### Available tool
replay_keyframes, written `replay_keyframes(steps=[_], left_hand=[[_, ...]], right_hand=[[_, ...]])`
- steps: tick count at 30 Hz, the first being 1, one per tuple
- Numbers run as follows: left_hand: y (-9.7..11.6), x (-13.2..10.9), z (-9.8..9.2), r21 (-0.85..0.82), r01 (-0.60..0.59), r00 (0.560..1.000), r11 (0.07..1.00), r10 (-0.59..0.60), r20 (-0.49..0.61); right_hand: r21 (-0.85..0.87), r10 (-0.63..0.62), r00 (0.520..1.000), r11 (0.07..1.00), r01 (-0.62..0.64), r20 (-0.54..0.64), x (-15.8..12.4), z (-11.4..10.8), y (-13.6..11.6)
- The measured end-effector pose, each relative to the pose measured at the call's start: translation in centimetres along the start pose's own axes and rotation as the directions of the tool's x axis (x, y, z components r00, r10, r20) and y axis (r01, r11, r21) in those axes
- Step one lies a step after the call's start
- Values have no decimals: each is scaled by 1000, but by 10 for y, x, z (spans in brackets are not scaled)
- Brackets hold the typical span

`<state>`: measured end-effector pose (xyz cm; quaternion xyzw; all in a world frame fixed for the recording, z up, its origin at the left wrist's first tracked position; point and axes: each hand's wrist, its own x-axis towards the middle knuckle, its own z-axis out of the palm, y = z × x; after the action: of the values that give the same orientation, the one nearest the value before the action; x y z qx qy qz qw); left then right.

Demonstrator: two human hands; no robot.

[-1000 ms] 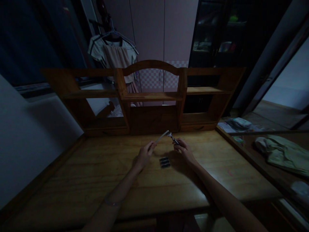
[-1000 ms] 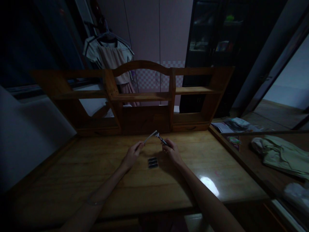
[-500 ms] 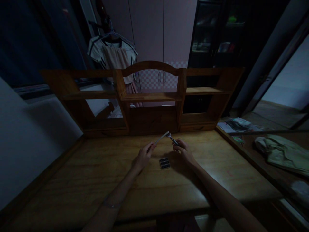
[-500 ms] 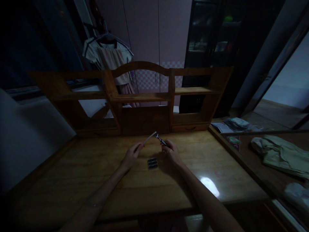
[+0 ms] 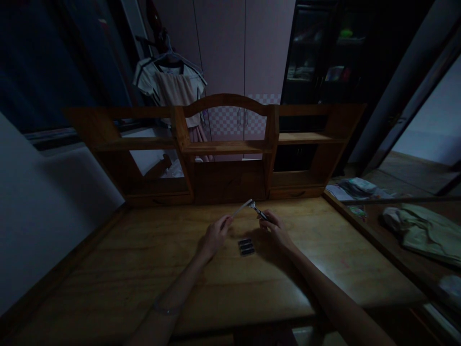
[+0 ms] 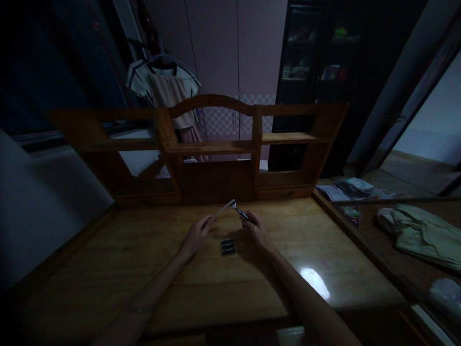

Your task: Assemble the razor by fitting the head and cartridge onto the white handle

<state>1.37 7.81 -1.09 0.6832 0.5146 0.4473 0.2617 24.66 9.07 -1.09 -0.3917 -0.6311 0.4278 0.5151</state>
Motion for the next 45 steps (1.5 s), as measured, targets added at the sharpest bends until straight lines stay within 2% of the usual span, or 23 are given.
replay_keyframes(steps=[6,12,17,21,26,31,35,41,45], left_hand=[[2,0,-1,-29,-49,998,998,50,44],[-2,0,-1,-6,-7,1000,1000,7,-31],[2,0,0,-21,-51,998,998,51,30],[-1,1,0,-2,-20,999,1000,20,-26],[-3,0,0,-15,-41,999,999,41,14],[-1,-1,-2,-10,-46,999,999,46,-21],[-2,-1,0,-4,-62,998,998,62,7],[-3,0,0,24,-26,998,999,27,-59],[0,-1,-1,3,-57,998,998,57,5]], right_hand=[[-18,-4,1000,1000,4,5,0,-1,0],[-24,-5,1000,1000,5,-10,1,0,4],[10,-9,1000,1000,9,5,2,-1,1],[20,5,1000,1000,-5,15,1,-1,0],[21,1,1000,1000,-1,15,0,0,-2],[5,-12,1000,1000,12,6,-1,1,-2],[14,-10,1000,1000,10,11,-1,1,-2],[7,-18,1000,1000,18,21,0,0,0],[0,-13,1000,1000,13,21,0,-1,3]])
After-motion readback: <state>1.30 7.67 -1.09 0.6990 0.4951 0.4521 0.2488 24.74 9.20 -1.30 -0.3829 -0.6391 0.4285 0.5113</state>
